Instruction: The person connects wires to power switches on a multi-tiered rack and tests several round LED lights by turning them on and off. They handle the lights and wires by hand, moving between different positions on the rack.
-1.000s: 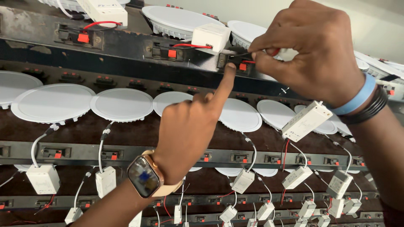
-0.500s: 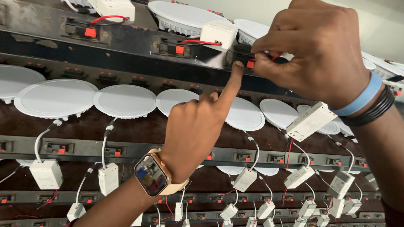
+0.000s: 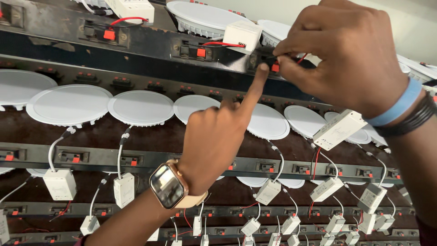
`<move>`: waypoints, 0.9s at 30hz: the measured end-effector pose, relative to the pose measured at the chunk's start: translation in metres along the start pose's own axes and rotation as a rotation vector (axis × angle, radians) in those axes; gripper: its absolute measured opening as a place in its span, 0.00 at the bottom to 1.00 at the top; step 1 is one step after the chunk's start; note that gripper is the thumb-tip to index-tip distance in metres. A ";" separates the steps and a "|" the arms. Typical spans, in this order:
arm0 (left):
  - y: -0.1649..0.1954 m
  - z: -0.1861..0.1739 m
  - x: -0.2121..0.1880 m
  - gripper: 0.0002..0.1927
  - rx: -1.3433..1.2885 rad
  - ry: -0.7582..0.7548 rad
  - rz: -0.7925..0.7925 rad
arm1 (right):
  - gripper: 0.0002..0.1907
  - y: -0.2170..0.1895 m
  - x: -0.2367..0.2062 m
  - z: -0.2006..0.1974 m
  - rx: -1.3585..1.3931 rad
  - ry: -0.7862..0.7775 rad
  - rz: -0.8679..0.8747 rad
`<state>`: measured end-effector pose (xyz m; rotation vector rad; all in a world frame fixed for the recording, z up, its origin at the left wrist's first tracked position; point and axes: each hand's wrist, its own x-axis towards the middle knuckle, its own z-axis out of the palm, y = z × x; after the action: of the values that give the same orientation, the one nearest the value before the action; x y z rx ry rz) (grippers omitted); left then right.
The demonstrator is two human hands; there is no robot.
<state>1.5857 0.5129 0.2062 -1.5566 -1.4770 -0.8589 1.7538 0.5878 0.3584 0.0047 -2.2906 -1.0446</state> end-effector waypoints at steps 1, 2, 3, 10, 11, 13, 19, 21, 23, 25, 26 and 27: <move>-0.001 -0.001 -0.003 0.46 -0.024 -0.026 0.010 | 0.05 -0.001 -0.002 -0.003 0.019 -0.001 0.040; -0.001 -0.003 -0.007 0.47 -0.051 -0.053 0.021 | 0.06 -0.001 -0.004 -0.005 0.039 -0.002 0.079; 0.000 -0.004 -0.010 0.46 -0.087 -0.053 0.025 | 0.07 -0.002 -0.009 -0.010 0.060 -0.002 0.159; 0.001 -0.010 -0.015 0.39 -0.163 -0.051 0.056 | 0.10 0.004 -0.064 -0.045 0.044 -0.031 0.550; 0.001 -0.012 -0.015 0.36 -0.166 -0.037 0.062 | 0.10 0.004 -0.074 -0.048 0.026 -0.042 0.576; 0.002 -0.017 -0.019 0.29 -0.292 -0.021 0.054 | 0.06 -0.002 -0.100 -0.058 0.021 -0.084 0.599; 0.019 -0.023 -0.017 0.12 -0.417 0.001 0.071 | 0.16 -0.027 -0.163 -0.039 -0.110 -0.328 0.335; 0.027 -0.028 -0.011 0.11 -0.458 0.023 0.099 | 0.30 -0.036 -0.178 -0.016 -0.323 -0.404 0.059; 0.034 -0.032 0.004 0.11 -0.479 0.079 0.149 | 0.30 -0.039 -0.190 0.002 -0.453 -0.663 -0.119; 0.041 -0.037 0.026 0.11 -0.391 0.265 0.229 | 0.31 -0.038 -0.198 0.016 -0.535 -0.770 -0.235; 0.043 -0.037 0.041 0.11 -0.358 0.338 0.270 | 0.32 -0.037 -0.201 0.021 -0.552 -0.750 -0.266; 0.045 -0.035 0.060 0.13 -0.323 0.410 0.311 | 0.34 -0.035 -0.203 0.024 -0.568 -0.728 -0.297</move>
<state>1.6372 0.5089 0.2706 -1.6589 -0.8084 -1.1833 1.8972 0.6300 0.2141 -0.3221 -2.5479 -2.0985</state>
